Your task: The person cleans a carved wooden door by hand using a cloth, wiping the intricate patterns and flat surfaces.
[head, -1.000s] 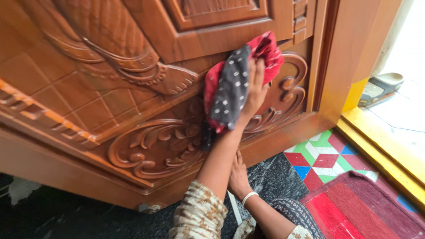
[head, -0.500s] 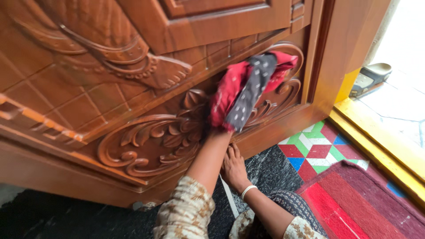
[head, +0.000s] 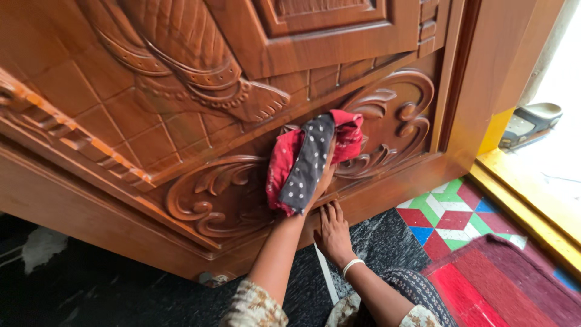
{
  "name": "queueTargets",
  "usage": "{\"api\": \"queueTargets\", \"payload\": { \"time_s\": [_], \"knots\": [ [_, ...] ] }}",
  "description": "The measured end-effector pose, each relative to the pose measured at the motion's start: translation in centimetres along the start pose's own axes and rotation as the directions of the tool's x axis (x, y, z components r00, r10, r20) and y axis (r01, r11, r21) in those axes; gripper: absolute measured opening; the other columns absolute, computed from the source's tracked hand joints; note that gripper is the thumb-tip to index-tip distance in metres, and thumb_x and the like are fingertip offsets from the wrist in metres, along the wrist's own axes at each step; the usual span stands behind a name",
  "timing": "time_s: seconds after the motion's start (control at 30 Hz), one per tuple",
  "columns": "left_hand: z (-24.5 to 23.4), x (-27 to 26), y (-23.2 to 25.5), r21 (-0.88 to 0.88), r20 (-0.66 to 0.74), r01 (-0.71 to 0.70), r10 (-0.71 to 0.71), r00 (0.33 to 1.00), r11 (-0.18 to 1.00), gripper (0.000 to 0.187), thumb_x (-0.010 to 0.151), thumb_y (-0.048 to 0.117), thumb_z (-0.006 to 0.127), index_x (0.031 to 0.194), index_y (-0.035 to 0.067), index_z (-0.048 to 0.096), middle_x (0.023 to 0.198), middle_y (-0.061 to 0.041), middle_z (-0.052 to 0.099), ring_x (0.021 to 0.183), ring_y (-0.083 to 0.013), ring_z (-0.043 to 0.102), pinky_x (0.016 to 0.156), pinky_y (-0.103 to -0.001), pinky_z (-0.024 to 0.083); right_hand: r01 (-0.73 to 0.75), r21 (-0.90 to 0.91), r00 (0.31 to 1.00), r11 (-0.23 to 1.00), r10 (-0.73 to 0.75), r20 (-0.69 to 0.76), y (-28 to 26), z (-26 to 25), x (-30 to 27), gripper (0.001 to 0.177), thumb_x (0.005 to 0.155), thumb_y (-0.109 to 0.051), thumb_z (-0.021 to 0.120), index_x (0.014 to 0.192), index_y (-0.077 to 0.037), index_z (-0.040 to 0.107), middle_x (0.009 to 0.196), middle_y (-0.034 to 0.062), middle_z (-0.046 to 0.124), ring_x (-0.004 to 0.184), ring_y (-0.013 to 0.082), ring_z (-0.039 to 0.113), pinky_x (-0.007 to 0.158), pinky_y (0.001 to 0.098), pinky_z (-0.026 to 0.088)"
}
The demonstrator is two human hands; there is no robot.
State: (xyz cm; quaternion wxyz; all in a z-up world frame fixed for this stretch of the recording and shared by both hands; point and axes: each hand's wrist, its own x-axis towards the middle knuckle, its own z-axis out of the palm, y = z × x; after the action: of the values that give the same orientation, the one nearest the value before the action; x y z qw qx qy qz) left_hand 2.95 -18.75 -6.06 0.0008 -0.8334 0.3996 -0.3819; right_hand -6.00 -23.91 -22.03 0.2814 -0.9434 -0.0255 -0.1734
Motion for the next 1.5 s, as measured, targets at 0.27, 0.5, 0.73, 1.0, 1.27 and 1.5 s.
{"api": "queueTargets", "payload": {
  "time_s": [0.27, 0.5, 0.73, 1.0, 1.27, 1.5],
  "knots": [
    [1.0, 6.9, 3.1, -0.057, -0.101, 0.012, -0.018, 0.995, 0.998, 0.075, 0.094, 0.030, 0.067, 0.156, 0.005, 0.035, 0.155, -0.023, 0.042, 0.142, -0.0454, 0.042, 0.121, -0.053, 0.033, 0.017, 0.063, 0.999, 0.998, -0.014, -0.051, 0.3, 1.4, 0.2, 0.069, 0.085, -0.026, 0.070, 0.140, 0.005, 0.045, 0.146, 0.0241, 0.039, 0.145, 0.0449, 0.027, 0.101, 0.0534, 0.044],
    [1.0, 7.2, 4.0, -0.077, -0.151, 0.043, -0.055, 0.987, 0.996, 0.072, 0.101, 0.033, 0.066, 0.161, 0.008, 0.035, 0.158, -0.022, 0.045, 0.144, -0.0427, 0.046, 0.124, -0.051, 0.035, 0.092, 0.077, 0.991, 0.993, -0.083, -0.106, 1.5, 1.7, 0.1, 0.061, 0.083, -0.021, 0.067, 0.138, -0.002, 0.051, 0.145, 0.0252, 0.041, 0.142, 0.0469, 0.031, 0.094, 0.0547, 0.046],
    [-1.3, 1.2, 3.4, -0.101, -0.150, 0.212, -0.226, 0.963, 0.972, 0.073, 0.078, 0.024, 0.072, 0.145, 0.009, 0.048, 0.145, -0.026, 0.051, 0.133, -0.0462, 0.048, 0.113, -0.052, 0.035, -0.114, 0.573, 0.968, 0.812, 0.221, -0.121, 2.4, 0.2, 0.4, 0.041, 0.087, -0.012, 0.066, 0.128, -0.008, 0.063, 0.128, 0.0143, 0.061, 0.116, 0.0315, 0.062, 0.099, 0.0387, 0.053],
    [-4.7, -7.2, 4.7, -0.771, 0.450, 0.600, -0.484, 0.750, 0.213, 0.044, 0.096, 0.020, 0.061, 0.137, 0.004, 0.063, 0.128, -0.019, 0.073, 0.120, -0.0296, 0.071, 0.105, -0.037, 0.051, 0.143, 0.967, 0.937, 0.210, 0.286, -0.201, -1.2, -6.4, -2.7, 0.052, 0.101, -0.017, 0.053, 0.150, -0.014, 0.036, 0.137, 0.0109, 0.055, 0.110, 0.0203, 0.058, 0.095, 0.0320, 0.048],
    [-14.6, -4.5, 1.7, -0.847, 0.000, 0.211, -0.398, 0.917, 0.487, 0.039, 0.100, 0.028, 0.062, 0.126, -0.002, 0.062, 0.131, -0.019, 0.063, 0.127, -0.0334, 0.056, 0.109, -0.042, 0.041, 0.394, 0.701, 0.846, 0.594, 0.064, -0.530, -5.8, -14.2, 2.8, 0.049, 0.095, -0.001, 0.057, 0.144, 0.000, 0.051, 0.137, 0.0162, 0.061, 0.129, 0.0252, 0.056, 0.113, 0.0359, 0.041],
    [-22.6, -8.0, -11.2, -0.334, -0.450, 0.503, -0.603, 0.659, 0.798, 0.028, 0.096, 0.017, 0.071, 0.121, 0.005, 0.068, 0.133, -0.012, 0.060, 0.131, -0.0320, 0.056, 0.117, -0.046, 0.046, 0.450, 0.386, 0.602, 0.805, 0.045, -0.797, -8.3, -23.7, 14.5, 0.058, 0.095, 0.008, 0.052, 0.151, -0.006, 0.056, 0.150, 0.0162, 0.053, 0.145, 0.0311, 0.051, 0.128, 0.0372, 0.035]
  ]
}}
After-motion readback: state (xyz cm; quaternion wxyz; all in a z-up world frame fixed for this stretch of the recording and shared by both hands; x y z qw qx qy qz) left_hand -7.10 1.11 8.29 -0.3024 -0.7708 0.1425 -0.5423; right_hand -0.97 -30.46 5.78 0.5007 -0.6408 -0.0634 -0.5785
